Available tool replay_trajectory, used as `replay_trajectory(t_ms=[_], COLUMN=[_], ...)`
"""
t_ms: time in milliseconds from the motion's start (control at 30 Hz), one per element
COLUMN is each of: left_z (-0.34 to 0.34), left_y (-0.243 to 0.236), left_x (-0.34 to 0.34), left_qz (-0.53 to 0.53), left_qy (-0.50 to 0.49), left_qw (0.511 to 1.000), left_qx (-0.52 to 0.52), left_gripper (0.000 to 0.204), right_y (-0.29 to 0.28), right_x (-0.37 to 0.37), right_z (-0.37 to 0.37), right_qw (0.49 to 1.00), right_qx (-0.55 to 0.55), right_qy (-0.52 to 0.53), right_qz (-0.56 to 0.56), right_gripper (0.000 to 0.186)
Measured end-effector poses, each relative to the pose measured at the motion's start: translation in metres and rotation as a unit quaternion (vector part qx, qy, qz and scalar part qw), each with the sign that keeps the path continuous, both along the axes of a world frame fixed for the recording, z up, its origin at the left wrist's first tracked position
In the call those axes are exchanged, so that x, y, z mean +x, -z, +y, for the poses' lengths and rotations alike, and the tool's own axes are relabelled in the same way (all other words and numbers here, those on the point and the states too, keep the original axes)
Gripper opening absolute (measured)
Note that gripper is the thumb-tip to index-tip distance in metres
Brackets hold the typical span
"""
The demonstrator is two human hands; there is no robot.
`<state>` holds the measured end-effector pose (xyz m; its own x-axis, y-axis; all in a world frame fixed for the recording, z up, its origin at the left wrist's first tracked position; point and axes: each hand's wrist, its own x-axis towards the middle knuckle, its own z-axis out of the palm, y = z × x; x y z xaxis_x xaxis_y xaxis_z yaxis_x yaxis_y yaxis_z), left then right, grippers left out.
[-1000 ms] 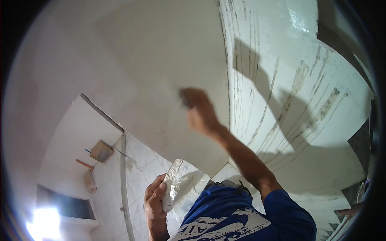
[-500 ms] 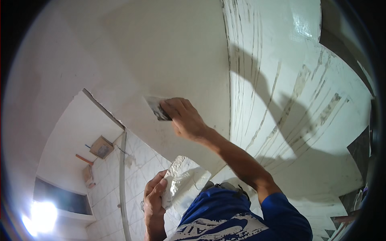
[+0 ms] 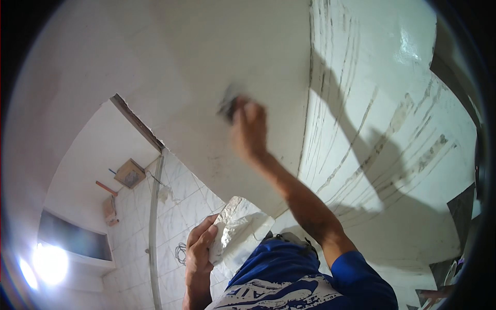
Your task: Applying and smoothing plaster or joint compound onto a wall surface using a putty knife and hawk.
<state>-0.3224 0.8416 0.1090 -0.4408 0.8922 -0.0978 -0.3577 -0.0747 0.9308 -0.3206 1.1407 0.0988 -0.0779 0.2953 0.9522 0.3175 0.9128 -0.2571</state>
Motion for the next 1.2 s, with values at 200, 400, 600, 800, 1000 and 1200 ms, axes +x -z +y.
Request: replay_trajectory(t_ms=[200, 400, 600, 800, 1000, 1200], left_z=[-0.002, -0.005, -0.011, -0.011, 0.000, -0.001], left_y=[-0.006, 0.000, 0.002, 0.013, -0.002, -0.004], left_x=[-0.003, 0.002, -0.001, -0.003, 0.001, 0.002], left_qz=[0.011, -0.006, -0.008, -0.028, -0.024, -0.049], left_qy=[0.021, 0.006, -0.024, -0.021, -0.015, 0.024], left_qw=[1.000, 1.000, 1.000, 0.999, 0.999, 0.998], left_qx=[0.005, 0.015, 0.015, 0.034, 0.030, 0.038], left_gripper=[0.044, 0.047, 0.053, 0.044, 0.042, 0.042], right_y=[-0.011, -0.012, 0.032, 0.047, 0.057, 0.067], right_x=[0.043, 0.114, 0.100, 0.069, -0.001, 0.018], right_z=[-0.022, 0.110, 0.149, 0.133, -0.044, -0.081], right_qw=[0.974, 0.980, 0.970, 0.985, 0.989, 0.949], right_qx=[0.094, -0.148, -0.218, -0.103, -0.132, -0.035], right_qy=[-0.198, 0.079, 0.093, 0.127, -0.028, -0.256], right_qz=[-0.052, 0.111, 0.048, 0.046, -0.068, -0.182], right_gripper=[0.042, 0.033, 0.036, 0.049, 0.083, 0.081])
